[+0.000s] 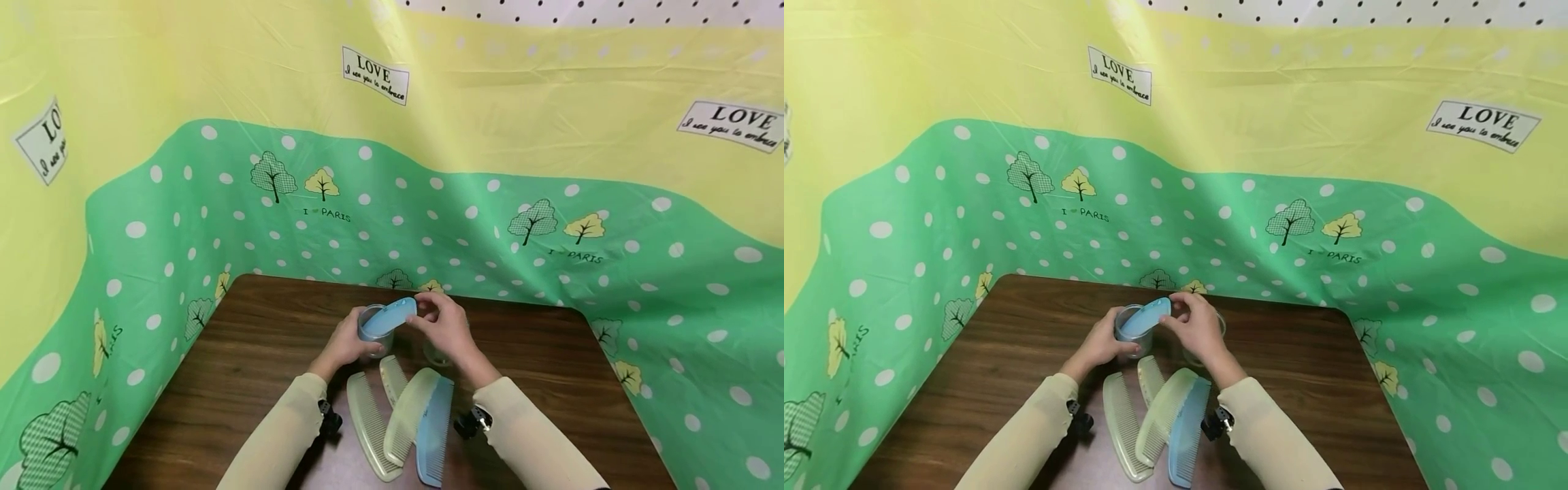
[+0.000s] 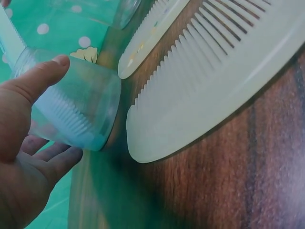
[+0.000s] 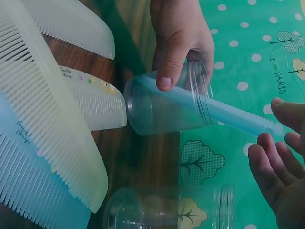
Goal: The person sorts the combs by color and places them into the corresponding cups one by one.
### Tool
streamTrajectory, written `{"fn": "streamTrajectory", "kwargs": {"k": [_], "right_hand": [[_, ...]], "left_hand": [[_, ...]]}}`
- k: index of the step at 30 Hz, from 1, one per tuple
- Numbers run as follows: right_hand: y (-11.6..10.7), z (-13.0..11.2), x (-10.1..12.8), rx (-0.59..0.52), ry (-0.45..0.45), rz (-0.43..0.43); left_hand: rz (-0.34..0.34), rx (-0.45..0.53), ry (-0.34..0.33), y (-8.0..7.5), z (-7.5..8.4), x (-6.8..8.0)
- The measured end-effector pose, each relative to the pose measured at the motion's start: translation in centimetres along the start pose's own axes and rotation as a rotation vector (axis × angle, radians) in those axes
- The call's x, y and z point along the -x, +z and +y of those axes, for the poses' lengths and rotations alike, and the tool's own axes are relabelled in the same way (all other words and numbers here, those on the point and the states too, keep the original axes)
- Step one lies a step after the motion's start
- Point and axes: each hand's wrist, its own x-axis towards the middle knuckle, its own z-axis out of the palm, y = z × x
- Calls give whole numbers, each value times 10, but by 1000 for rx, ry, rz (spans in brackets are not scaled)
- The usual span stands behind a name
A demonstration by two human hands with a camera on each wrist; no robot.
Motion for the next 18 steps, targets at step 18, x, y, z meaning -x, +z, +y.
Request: {"fn": "streamTrajectory", "kwargs": {"k": [18], "right_hand": [[-21, 16, 25, 102, -115, -24]], "left_hand": [[-11, -6, 10, 1, -5, -1]]}}
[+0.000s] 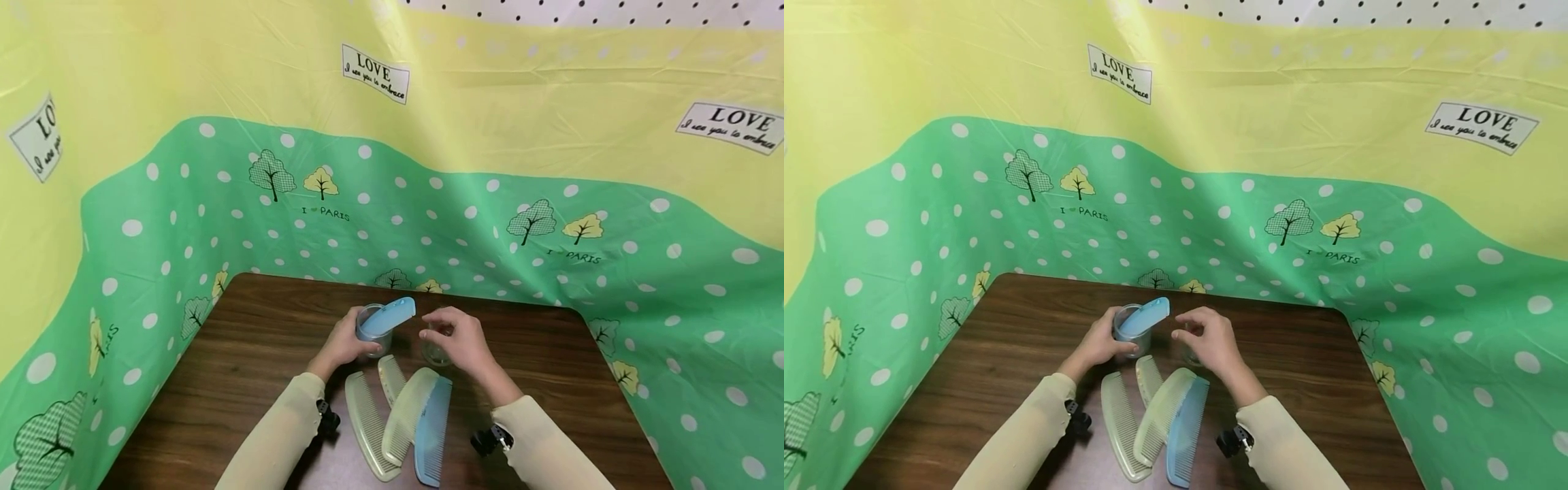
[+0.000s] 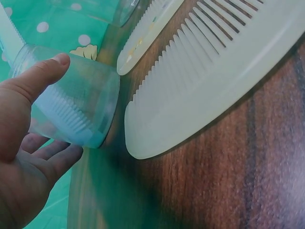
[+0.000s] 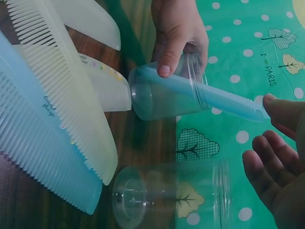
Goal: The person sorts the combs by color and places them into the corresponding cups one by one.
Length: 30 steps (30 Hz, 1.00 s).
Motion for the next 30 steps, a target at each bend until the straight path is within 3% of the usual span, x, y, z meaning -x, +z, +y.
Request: {"fn": "streamTrajectory", "kwargs": {"k": [16, 30], "right_hand": [[10, 15, 33, -81, 102, -154], [21, 35, 40, -88, 135, -251]], "left_hand": [[-6, 13, -2, -4, 3, 3], [-15, 0, -8, -3, 3, 1]]}}
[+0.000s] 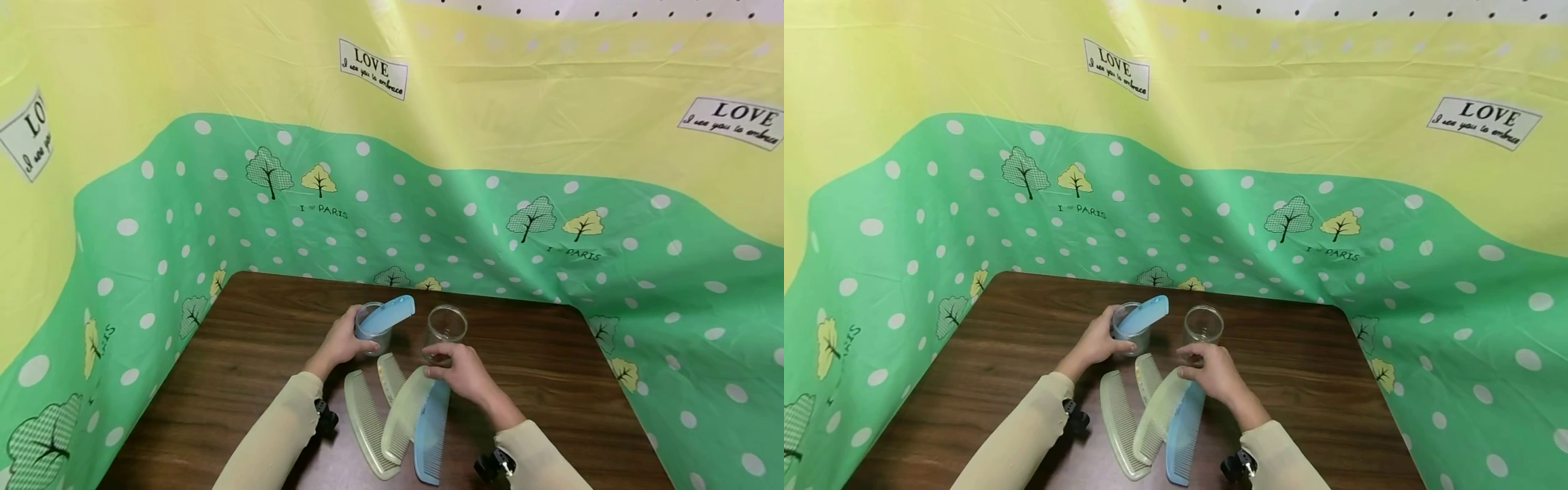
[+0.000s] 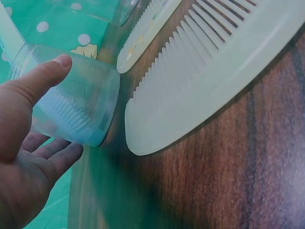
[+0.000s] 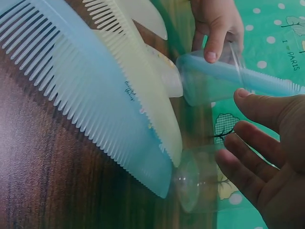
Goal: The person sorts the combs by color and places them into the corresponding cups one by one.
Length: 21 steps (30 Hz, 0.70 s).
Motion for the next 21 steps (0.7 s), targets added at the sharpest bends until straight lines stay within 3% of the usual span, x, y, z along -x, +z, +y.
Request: {"fn": "streamTrajectory", "kwargs": {"k": [11, 21], "right_hand": [[7, 16, -3, 73, 0, -34], [14, 22, -4, 131, 64, -91]], "left_hand": [[-7, -13, 9, 0, 0, 0], [-12, 4, 7, 0, -3, 0]]}}
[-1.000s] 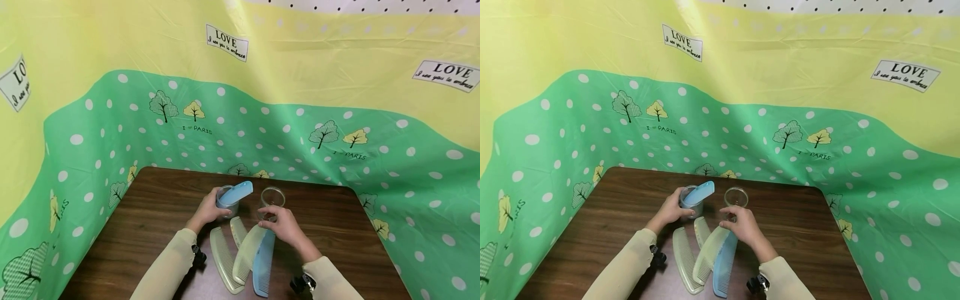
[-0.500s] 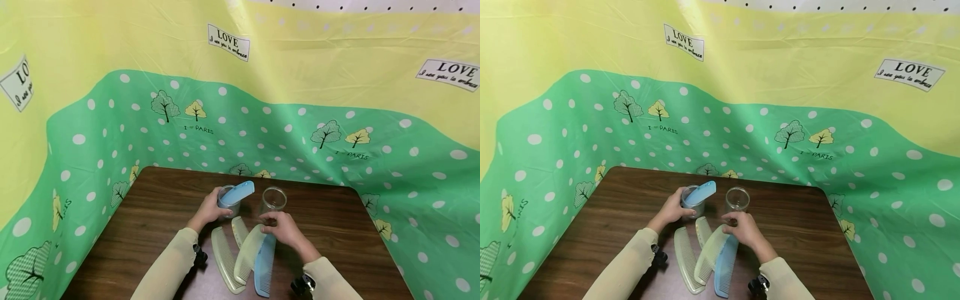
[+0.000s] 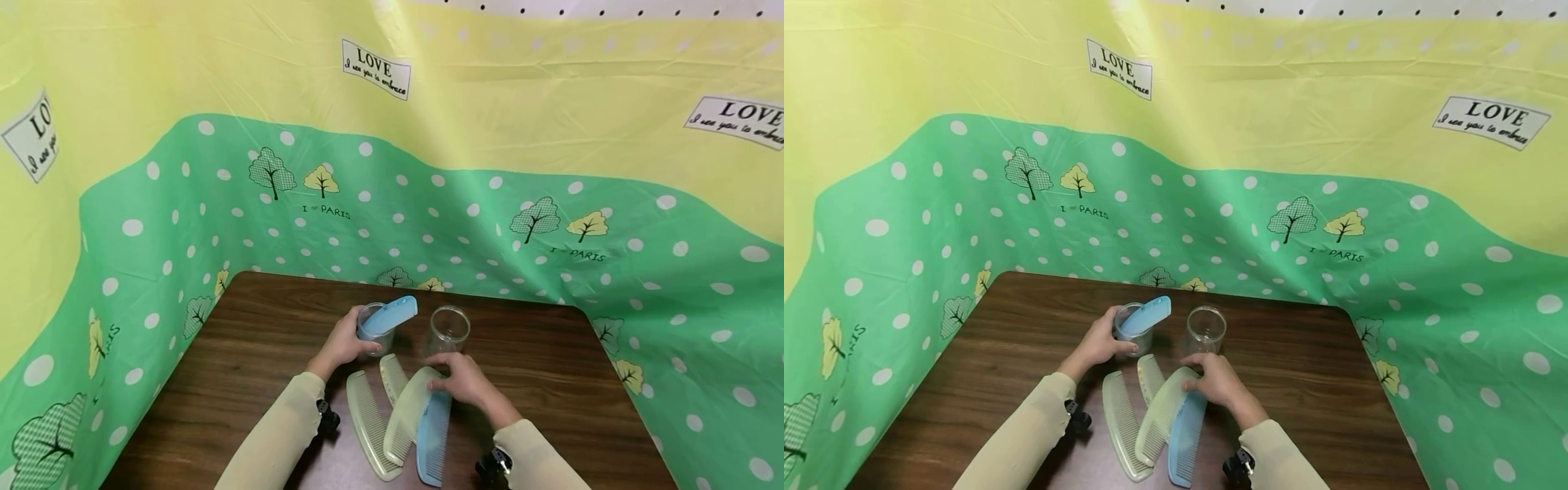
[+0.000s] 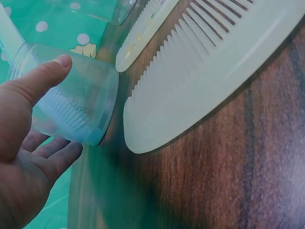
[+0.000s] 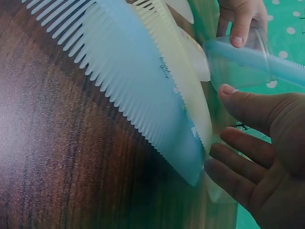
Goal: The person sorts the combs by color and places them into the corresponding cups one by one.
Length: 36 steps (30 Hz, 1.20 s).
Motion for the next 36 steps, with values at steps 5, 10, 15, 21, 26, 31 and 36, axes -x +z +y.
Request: {"fn": "streamTrajectory", "kwargs": {"k": [5, 10, 15, 21, 26, 31, 36], "right_hand": [[4, 3, 0, 32, 1, -12], [9, 3, 1, 69, -12, -9], [13, 2, 3, 86, -27, 1], [13, 2, 4, 69, -18, 28], [11, 1, 3, 35, -22, 59], [6, -3, 3, 23, -40, 79], [1, -8, 4, 31, -62, 86]], "left_hand": [[0, 1, -9, 1, 0, 0], [7, -5, -4, 3, -1, -1], [1, -8, -4, 4, -1, 0], [0, -9, -8, 3, 1, 0], [2, -6, -4, 3, 0, -1], [5, -11, 3, 2, -1, -2], [3, -16, 6, 1, -1, -1]]}}
